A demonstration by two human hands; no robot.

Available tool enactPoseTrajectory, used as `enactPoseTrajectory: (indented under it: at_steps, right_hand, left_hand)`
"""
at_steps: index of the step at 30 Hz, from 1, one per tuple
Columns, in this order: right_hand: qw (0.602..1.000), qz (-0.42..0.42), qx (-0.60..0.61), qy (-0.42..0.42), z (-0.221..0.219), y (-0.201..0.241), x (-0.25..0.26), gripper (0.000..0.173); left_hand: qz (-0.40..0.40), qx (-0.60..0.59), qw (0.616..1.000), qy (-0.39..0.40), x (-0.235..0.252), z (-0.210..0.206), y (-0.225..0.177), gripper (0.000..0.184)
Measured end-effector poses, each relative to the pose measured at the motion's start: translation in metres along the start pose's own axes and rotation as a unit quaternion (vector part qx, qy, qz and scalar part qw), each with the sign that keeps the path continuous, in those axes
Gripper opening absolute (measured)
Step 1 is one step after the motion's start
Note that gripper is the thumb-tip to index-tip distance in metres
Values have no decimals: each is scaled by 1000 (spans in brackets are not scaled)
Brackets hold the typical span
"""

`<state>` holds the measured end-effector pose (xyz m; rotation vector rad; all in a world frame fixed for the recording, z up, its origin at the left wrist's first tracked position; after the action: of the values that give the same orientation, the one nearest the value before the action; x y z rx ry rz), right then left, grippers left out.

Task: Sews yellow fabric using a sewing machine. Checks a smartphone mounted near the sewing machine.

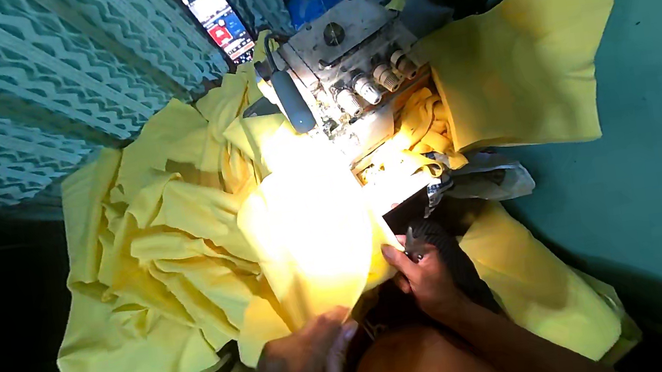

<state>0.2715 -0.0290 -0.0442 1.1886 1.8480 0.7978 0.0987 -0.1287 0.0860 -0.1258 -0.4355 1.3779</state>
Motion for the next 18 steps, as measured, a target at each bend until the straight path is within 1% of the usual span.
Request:
enactPoseTrajectory:
  at_steps: [2,4,6,8,11,13,14,16,18]
  right_hand:
    - [999,33,-1,30,-1,19,-10,11]
    - [998,44,-4,39,0,33,-16,10]
    - [998,45,-6,47,-1,40,-14,10]
    - [996,55,-13,63,-5,42,-3,10]
    - [990,70,-32,118,-15,40,22,10]
    - [988,50,-47,137,-23,38,40,4]
    - [989,35,-49,138,-26,37,48,7]
    - [990,5,-65,127,-31,35,62,20]
    - [990,-22,-78,113,-33,33,72,22]
  left_hand:
    - [0,-20,999,30,6,-1,-8,37]
    - [13,-36,996,76,15,0,-15,36]
    - [22,-34,993,112,25,1,-21,32]
    - [29,-21,990,133,33,2,-22,27]
    - [40,31,990,129,47,5,-18,25]
    - [45,95,989,108,57,3,-16,26]
    - [46,130,986,95,63,2,-16,27]
    - [49,192,978,70,74,-3,-15,28]
    - [50,234,970,48,86,-9,-13,30]
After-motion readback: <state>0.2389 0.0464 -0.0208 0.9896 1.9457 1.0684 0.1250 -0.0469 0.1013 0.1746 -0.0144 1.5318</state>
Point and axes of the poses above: each hand's wrist, its own x-axis towards the middle knuckle, its own z-axis out of the back of the hand, y = z × x, the point moved 6 cm from there along x, towards the middle knuckle, and after that the axes turned 10 degrees about x, right-handed, at the moved point
